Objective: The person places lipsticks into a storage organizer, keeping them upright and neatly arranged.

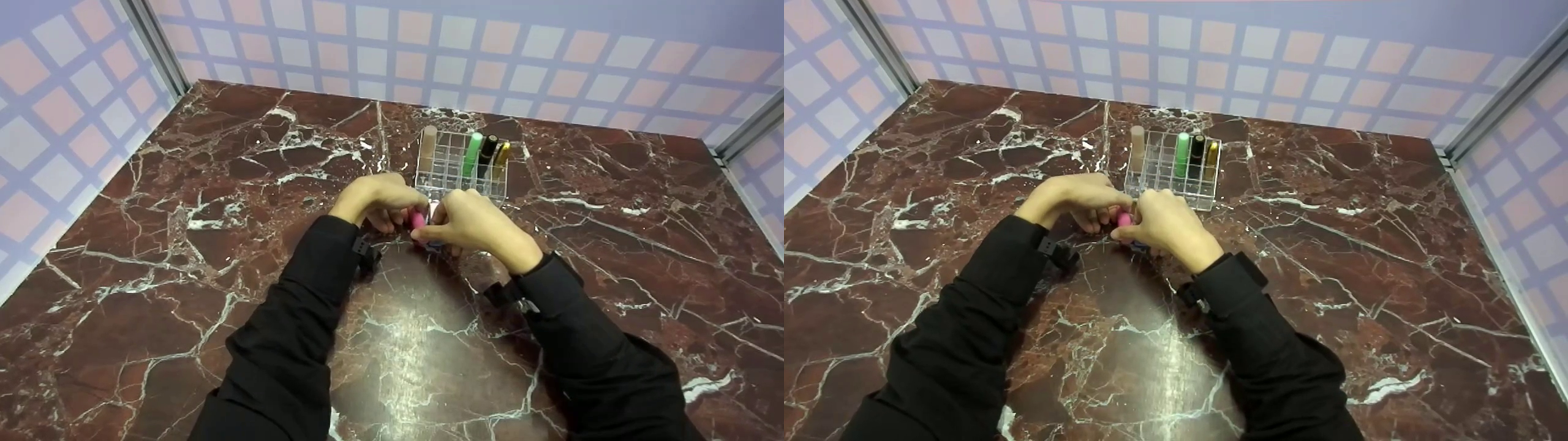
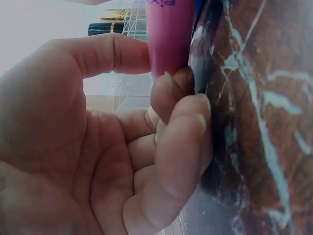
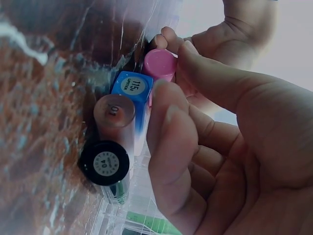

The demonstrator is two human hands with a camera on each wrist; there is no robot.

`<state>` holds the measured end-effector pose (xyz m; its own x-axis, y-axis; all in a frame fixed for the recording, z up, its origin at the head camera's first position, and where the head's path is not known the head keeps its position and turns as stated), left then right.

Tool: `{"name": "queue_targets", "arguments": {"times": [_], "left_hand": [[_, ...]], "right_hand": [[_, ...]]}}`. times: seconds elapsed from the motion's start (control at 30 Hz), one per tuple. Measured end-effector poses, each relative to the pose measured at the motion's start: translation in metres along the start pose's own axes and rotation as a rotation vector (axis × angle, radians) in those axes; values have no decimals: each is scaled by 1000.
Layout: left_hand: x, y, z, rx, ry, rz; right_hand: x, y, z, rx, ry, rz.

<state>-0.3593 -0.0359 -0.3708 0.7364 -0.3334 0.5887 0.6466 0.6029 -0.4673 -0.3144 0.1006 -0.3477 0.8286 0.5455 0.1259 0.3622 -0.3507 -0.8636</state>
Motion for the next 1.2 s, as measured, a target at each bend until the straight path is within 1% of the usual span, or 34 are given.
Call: {"name": "queue_targets", "arguments": {"times": [0.27,0.47,0.67,0.77,0.9,1.1,1.2], "left_hand": [[2,-5,4,16,36,-5],[3,-7,6,69,52,-10],[3,-9,6,74,79,-3],[2,-9,6,94,86,1],[2,-9,7,132,91,12],[2,-12,9,162,120,61],[3,-14,9,183,136,73]], "right_hand": [[1,-1,1,-6,38,10],[1,-2,2,-10,40,6],[2,-1,2,-37,52,-6],[1,-2,2,-50,50,0],[1,-4,3,-51,50,16],[1,-7,4,-44,60,53],[1,-9,4,-26,60,78]]}}
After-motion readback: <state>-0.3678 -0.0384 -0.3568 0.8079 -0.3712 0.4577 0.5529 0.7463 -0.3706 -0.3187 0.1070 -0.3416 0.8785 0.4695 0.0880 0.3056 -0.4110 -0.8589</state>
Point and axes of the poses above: each hand's wrist, its own x-axis away from the middle knuckle, its own y-axis out of the palm, z = x × y, the point moved 5 cm from there along -x, towards the middle knuckle, and after that the axes turned 3 degrees about -y, right-handed, at the moved point
